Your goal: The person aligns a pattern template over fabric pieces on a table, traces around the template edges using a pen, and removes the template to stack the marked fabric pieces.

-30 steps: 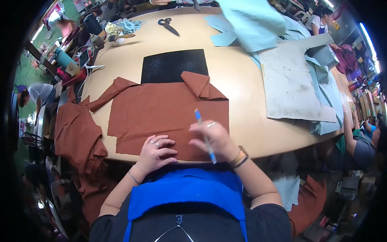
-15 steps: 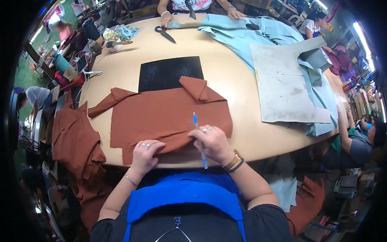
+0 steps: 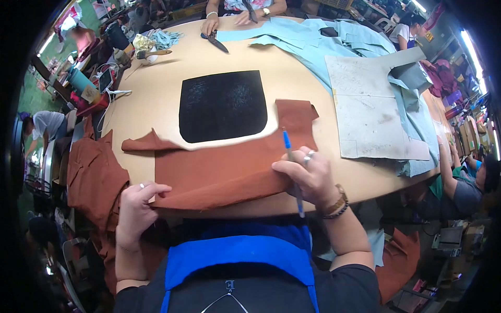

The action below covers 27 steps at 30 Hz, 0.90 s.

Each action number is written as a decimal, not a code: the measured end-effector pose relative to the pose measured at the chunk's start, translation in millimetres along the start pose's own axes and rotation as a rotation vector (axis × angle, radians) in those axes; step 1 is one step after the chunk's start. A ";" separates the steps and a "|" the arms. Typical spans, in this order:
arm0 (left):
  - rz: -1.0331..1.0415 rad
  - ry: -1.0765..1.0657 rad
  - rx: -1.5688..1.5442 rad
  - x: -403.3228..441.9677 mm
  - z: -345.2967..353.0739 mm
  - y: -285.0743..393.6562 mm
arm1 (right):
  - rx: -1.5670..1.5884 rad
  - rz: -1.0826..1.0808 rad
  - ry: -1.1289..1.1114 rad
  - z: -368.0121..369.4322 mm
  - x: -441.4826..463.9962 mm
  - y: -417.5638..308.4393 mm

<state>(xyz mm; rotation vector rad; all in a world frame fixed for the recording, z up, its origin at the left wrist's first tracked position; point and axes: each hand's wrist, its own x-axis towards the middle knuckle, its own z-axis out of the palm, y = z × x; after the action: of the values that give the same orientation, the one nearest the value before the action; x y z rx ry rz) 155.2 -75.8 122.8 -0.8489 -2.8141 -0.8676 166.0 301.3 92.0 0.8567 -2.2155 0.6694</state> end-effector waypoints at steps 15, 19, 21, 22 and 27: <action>-0.351 0.069 -0.287 215.9 -47.5 -111.4 | -0.152 0.347 -0.115 -20.9 115.5 183.1; 0.125 0.681 -0.182 316.2 -70.4 -134.6 | -0.309 0.157 0.313 -40.8 179.8 221.4; 0.305 0.942 -0.214 317.1 -96.7 -93.6 | -0.134 0.095 0.474 -62.6 201.3 200.9; 0.338 1.005 -0.247 306.0 -102.2 -68.3 | 0.013 0.077 0.521 -71.4 206.2 184.8; 0.575 1.035 -0.086 253.8 -63.6 -76.0 | 0.417 0.033 0.481 -72.7 162.4 178.1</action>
<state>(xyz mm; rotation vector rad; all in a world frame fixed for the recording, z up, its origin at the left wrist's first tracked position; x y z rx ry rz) -104.7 -38.9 195.8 -0.8110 -1.5548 -0.9404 -26.5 402.4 218.8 0.7554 -1.6852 1.2389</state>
